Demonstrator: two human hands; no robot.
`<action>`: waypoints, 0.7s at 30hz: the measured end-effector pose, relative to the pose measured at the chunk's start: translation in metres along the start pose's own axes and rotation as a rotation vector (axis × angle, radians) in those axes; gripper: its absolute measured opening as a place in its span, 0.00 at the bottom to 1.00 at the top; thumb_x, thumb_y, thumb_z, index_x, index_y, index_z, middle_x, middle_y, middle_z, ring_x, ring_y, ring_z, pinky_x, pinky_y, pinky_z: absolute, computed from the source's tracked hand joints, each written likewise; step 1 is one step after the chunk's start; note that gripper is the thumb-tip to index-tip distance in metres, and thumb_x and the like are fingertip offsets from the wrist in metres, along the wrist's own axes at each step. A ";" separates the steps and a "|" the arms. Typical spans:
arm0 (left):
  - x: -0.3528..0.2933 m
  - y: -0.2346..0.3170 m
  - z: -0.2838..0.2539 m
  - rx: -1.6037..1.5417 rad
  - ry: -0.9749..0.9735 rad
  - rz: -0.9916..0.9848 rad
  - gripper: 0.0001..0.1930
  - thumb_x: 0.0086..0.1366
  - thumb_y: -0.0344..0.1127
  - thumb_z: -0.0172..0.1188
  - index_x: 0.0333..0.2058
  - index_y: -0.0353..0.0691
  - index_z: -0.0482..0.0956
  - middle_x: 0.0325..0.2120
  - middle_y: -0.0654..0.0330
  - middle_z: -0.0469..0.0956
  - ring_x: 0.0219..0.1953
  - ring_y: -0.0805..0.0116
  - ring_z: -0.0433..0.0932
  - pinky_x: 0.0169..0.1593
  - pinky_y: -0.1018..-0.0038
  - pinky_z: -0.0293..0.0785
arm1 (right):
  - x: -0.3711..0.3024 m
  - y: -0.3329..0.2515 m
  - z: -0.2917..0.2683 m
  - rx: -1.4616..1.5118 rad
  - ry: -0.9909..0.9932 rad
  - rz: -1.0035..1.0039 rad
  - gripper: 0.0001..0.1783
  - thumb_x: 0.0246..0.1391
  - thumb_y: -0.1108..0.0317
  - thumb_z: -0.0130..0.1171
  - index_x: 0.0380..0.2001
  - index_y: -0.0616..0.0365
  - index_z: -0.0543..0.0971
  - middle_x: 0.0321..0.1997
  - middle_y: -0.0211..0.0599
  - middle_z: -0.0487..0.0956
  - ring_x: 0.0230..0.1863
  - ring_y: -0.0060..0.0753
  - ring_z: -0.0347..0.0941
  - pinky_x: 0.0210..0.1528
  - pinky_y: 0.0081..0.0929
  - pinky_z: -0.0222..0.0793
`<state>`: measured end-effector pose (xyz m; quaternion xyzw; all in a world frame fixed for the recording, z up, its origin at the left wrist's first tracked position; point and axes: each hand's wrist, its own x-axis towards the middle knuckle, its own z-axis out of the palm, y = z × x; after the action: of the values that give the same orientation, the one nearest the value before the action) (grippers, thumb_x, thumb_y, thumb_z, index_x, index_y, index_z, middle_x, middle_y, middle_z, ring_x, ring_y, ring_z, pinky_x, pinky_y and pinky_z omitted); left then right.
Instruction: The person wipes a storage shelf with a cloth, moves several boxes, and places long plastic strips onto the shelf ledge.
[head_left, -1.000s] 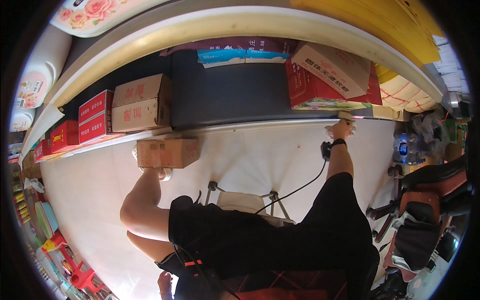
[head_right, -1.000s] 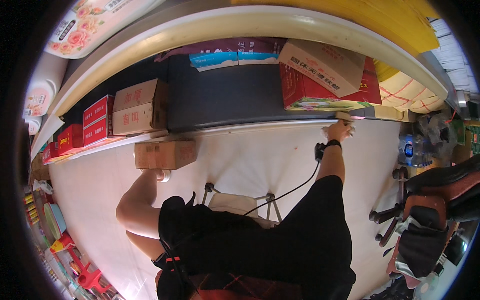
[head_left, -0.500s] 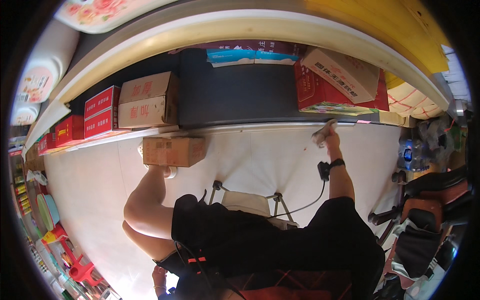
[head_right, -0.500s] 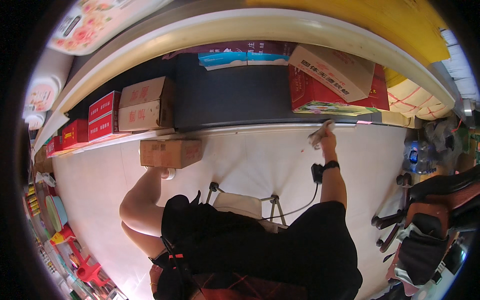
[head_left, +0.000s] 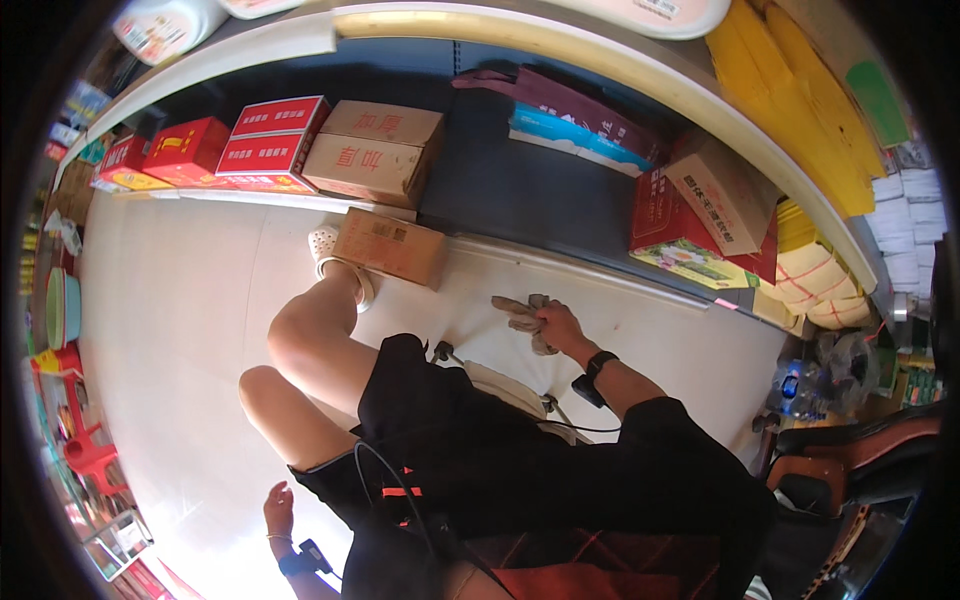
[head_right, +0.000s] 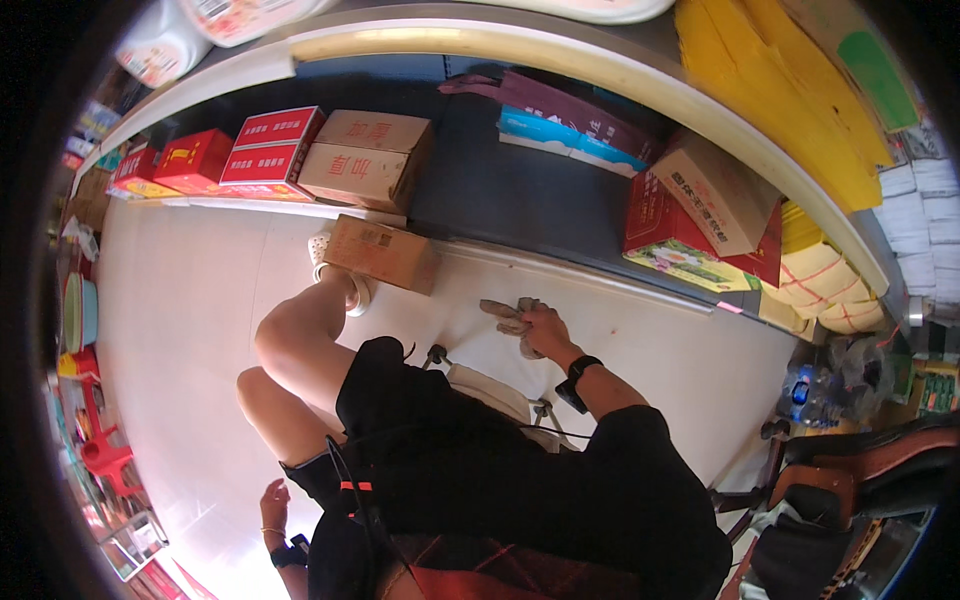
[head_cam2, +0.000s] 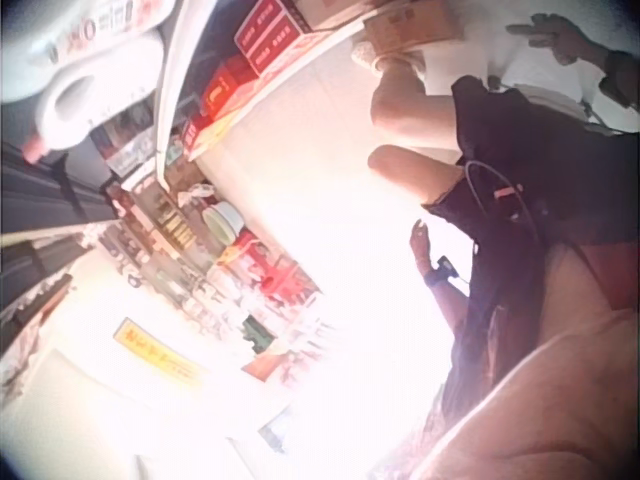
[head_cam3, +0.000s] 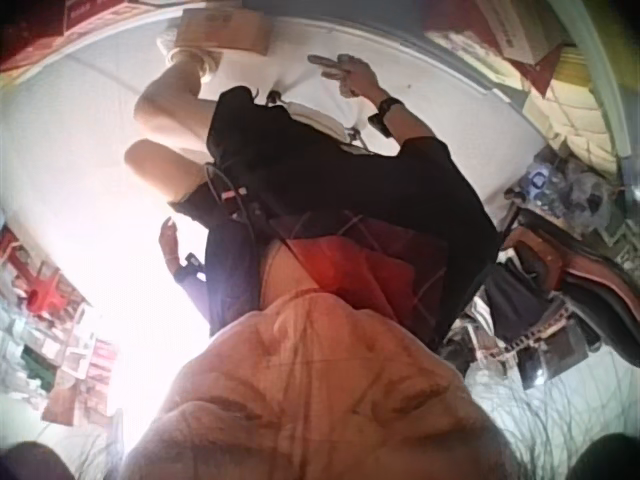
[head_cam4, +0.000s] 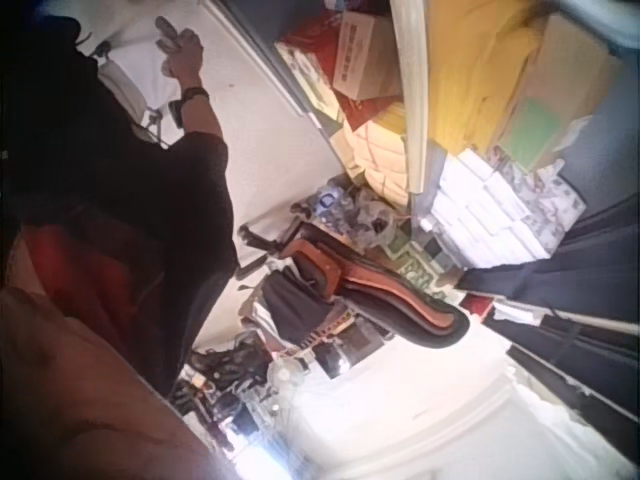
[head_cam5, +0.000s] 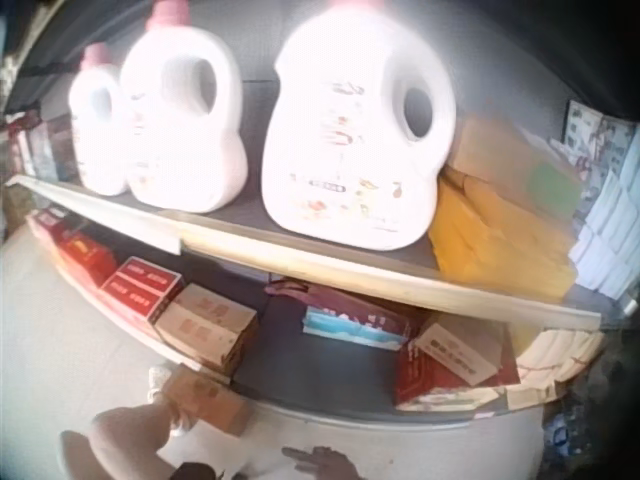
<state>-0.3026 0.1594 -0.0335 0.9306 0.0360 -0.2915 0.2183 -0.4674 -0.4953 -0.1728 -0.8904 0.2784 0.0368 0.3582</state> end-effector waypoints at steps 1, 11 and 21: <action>0.004 0.006 0.000 -0.009 0.021 0.001 0.14 0.57 0.35 0.52 0.42 0.37 0.72 0.30 0.54 0.76 0.33 0.68 0.74 0.38 0.75 0.70 | 0.000 -0.004 0.001 -0.016 0.006 -0.004 0.09 0.39 0.71 0.50 0.26 0.53 0.77 0.35 0.47 0.71 0.36 0.50 0.67 0.39 0.39 0.66; 0.040 0.056 -0.029 -0.035 0.271 0.251 0.13 0.59 0.32 0.50 0.43 0.36 0.71 0.33 0.58 0.76 0.33 0.72 0.73 0.36 0.78 0.71 | -0.005 0.014 -0.013 -0.467 -0.729 0.143 0.10 0.40 0.71 0.50 0.30 0.53 0.76 0.34 0.45 0.74 0.39 0.50 0.69 0.39 0.42 0.65; 0.061 0.180 -0.039 0.065 0.289 0.586 0.24 0.53 0.31 0.55 0.51 0.41 0.64 0.51 0.52 0.63 0.54 0.52 0.59 0.56 0.63 0.57 | 0.059 -0.057 -0.050 0.162 0.070 -0.089 0.07 0.39 0.69 0.56 0.22 0.62 0.75 0.22 0.43 0.76 0.29 0.40 0.72 0.32 0.26 0.66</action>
<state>-0.1963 0.0098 0.0306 0.9396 -0.2120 -0.0821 0.2559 -0.3952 -0.5227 -0.1161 -0.8707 0.2531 -0.0332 0.4205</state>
